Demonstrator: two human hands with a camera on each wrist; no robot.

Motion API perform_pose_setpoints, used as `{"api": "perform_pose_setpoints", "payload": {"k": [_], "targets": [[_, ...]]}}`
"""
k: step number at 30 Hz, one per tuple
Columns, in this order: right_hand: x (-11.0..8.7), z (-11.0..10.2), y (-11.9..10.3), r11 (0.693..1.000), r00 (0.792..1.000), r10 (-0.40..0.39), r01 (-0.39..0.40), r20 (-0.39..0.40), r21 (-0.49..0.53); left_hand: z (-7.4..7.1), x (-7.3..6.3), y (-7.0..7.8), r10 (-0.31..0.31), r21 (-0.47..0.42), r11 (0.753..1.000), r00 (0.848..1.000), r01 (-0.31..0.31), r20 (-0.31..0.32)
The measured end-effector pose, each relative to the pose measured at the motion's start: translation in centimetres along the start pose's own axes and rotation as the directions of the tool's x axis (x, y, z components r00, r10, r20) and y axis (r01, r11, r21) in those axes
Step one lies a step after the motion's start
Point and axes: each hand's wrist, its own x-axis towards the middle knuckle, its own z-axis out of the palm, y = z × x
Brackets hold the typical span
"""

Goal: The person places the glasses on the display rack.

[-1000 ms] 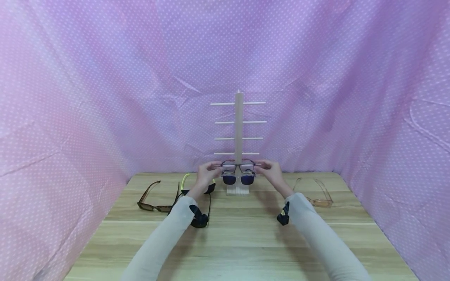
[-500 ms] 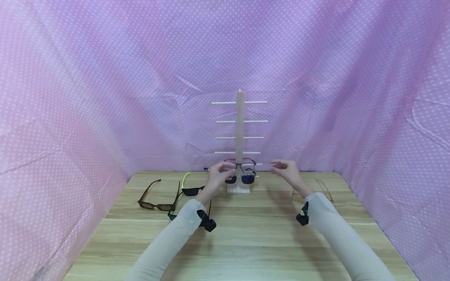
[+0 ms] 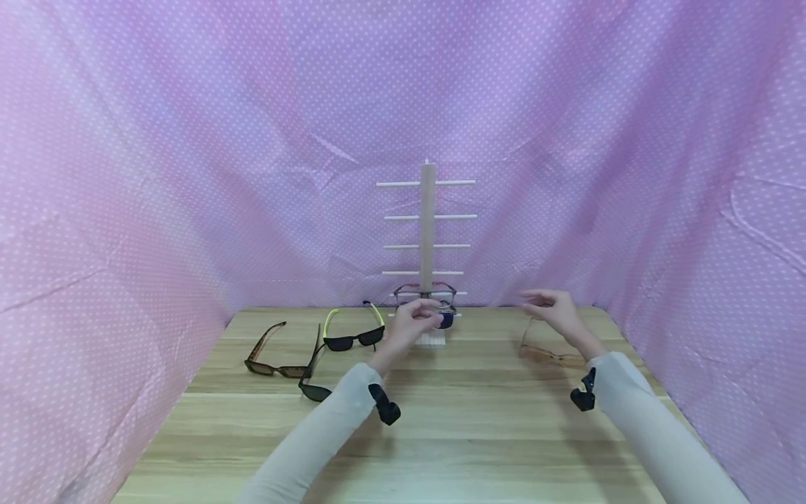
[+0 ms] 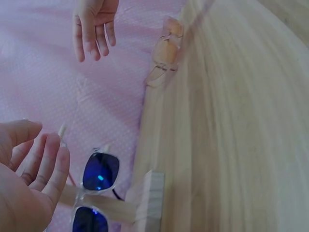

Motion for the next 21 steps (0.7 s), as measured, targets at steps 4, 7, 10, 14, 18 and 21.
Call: {"api": "perform_pose_setpoints", "payload": {"k": [4, 7, 10, 14, 18, 21], "targets": [[-1.0, -1.1, 0.2, 0.998, 0.999, 0.034, -0.034, 0.006, -0.059, 1.0, -0.3, -0.4, 0.023, 0.055, 0.998, 1.000, -0.024, 0.016], [-1.7, -1.8, 0.2, 0.988, 0.996, 0.081, -0.078, 0.020, -0.134, 1.8, -0.5, -0.7, 0.021, 0.047, 0.999, 0.999, -0.023, 0.037], [-2.4, -2.3, 0.4, 0.978, 0.995, 0.097, -0.090, 0.025, -0.189, 2.5, -0.6, -1.2, 0.021, 0.002, 1.000, 0.997, -0.022, 0.068], [-2.9, -2.9, 1.2, 0.974, 0.995, 0.098, -0.093, 0.017, -0.206, 3.4, -0.8, -1.8, 0.018, -0.027, 1.000, 0.996, -0.015, 0.093], [-3.3, -3.6, 2.1, 0.970, 0.994, 0.106, -0.102, 0.007, -0.220, 4.2, -1.0, -2.3, 0.011, -0.039, 0.999, 0.996, -0.008, 0.091], [-3.6, -4.1, 2.6, 0.970, 0.995, 0.098, -0.096, 0.001, -0.224, 4.6, -1.1, -2.8, 0.001, -0.053, 0.999, 0.996, 0.003, 0.091]]}}
